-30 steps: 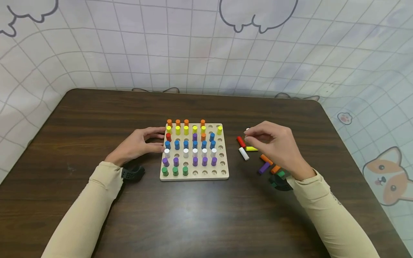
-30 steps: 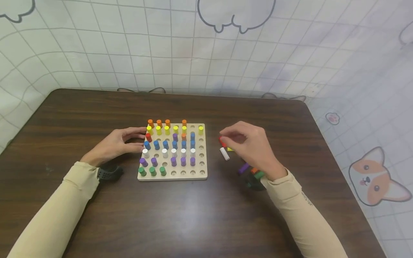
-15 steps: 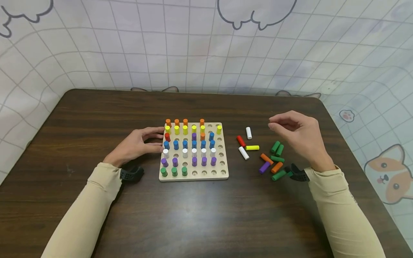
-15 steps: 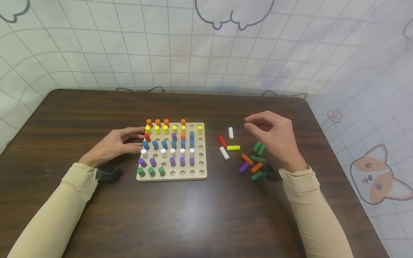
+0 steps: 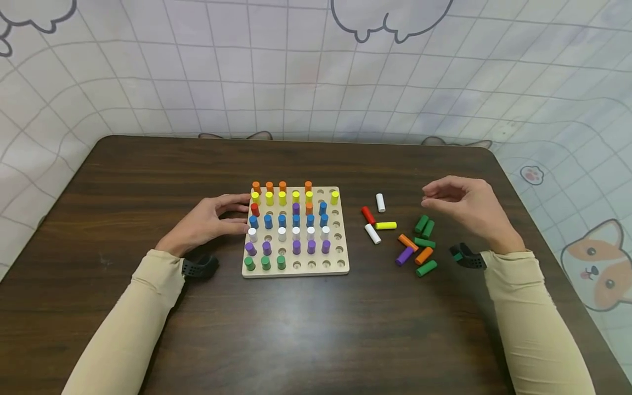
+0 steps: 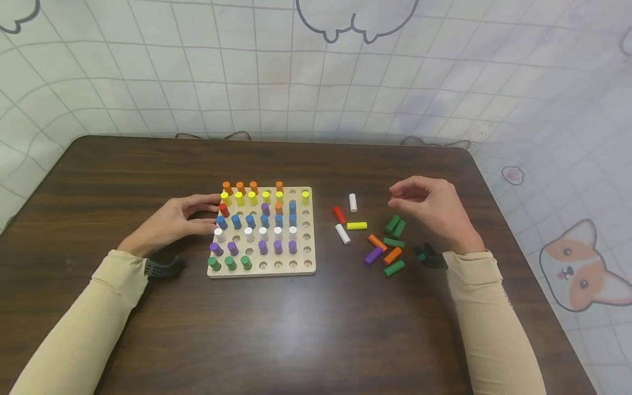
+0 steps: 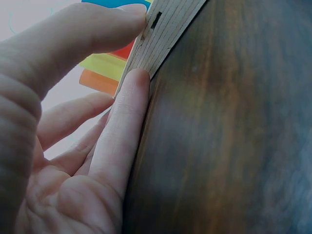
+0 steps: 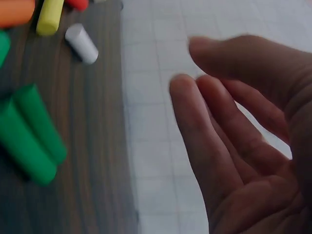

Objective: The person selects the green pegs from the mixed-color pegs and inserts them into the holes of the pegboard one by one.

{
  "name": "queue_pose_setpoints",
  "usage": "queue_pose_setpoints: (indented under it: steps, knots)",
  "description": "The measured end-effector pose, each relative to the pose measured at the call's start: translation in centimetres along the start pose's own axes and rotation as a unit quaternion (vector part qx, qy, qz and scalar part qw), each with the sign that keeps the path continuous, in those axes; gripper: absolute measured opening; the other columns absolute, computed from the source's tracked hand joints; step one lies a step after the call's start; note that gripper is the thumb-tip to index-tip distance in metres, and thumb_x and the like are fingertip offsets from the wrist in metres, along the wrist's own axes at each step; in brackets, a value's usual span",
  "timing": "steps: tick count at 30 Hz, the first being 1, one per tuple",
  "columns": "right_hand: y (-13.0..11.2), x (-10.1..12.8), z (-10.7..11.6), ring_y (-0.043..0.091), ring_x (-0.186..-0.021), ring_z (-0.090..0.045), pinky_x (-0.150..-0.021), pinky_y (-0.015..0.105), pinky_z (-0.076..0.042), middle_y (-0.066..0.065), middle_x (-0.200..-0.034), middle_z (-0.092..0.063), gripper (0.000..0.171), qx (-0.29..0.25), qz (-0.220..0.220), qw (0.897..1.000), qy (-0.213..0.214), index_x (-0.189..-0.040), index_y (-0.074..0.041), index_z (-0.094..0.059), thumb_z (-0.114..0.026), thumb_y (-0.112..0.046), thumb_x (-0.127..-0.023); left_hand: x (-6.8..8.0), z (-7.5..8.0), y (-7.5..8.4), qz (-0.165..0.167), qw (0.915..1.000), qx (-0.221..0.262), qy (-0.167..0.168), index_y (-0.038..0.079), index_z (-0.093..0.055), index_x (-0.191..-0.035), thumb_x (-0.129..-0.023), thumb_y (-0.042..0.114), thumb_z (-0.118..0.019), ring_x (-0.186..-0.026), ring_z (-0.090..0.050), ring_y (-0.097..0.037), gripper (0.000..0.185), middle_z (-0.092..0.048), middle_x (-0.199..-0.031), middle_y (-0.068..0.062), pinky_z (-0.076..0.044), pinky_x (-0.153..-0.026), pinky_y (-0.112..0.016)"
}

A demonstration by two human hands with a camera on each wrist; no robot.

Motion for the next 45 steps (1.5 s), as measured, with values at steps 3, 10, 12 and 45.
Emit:
queue_pose_setpoints:
  steps: [3, 10, 12, 45]
  knots:
    - [1.3, -0.1, -0.1, -0.002, -0.088, -0.073, -0.078, 0.014, -0.056, -0.014, -0.099, -0.077, 0.034, 0.006, -0.016, 0.999, -0.031, -0.117, -0.013, -0.074, -0.083, -0.031, -0.089, 0.0, 0.0, -0.1, 0.003, 1.0, 0.001, 0.001, 0.018, -0.044, -0.157, -0.09, 0.036, -0.081, -0.137, -0.054, -0.026, 0.078, -0.056, -0.151, -0.008, -0.045, -0.115, -0.049]
    - [3.6, -0.2, -0.4, 0.0, -0.095, -0.072, -0.082, 0.016, -0.057, 0.007, -0.117, -0.076, 0.041, 0.002, -0.038, 0.996, -0.083, -0.124, -0.012, -0.071, -0.083, -0.03, -0.089, -0.1, 0.0, -0.2, 0.006, 1.0, 0.004, 0.001, 0.018, -0.044, -0.157, -0.09, 0.036, -0.081, -0.138, -0.053, -0.027, 0.078, -0.056, -0.151, -0.009, -0.042, -0.116, -0.052]
    - [3.9, -0.2, -0.5, -0.001, -0.1, -0.072, -0.083, 0.015, -0.057, 0.011, -0.123, -0.074, 0.042, -0.002, -0.034, 0.995, -0.094, -0.126, -0.01, -0.07, -0.082, -0.027, -0.09, -0.1, 0.0, -0.2, 0.005, 1.0, 0.004, 0.001, 0.018, -0.044, -0.157, -0.09, 0.035, -0.081, -0.138, -0.053, -0.026, 0.078, -0.056, -0.151, -0.009, -0.042, -0.117, -0.052]
    - [4.7, -1.0, -2.6, -0.007, -0.088, -0.068, -0.078, 0.012, -0.054, 0.01, -0.113, -0.078, 0.025, 0.075, -0.006, 0.994, -0.077, -0.118, -0.011, -0.074, -0.077, -0.012, -0.093, -0.2, 0.0, -0.4, 0.008, 1.0, 0.0, -0.001, 0.017, -0.044, -0.157, -0.091, 0.035, -0.081, -0.14, -0.051, -0.028, 0.078, -0.055, -0.152, -0.009, -0.04, -0.118, -0.054]
Point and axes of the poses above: each hand's wrist, its own x-axis away from the middle knuckle, its own z-axis out of the back of the hand, y = z × x, the point moved 7 cm from there along -x, towards the middle knuckle
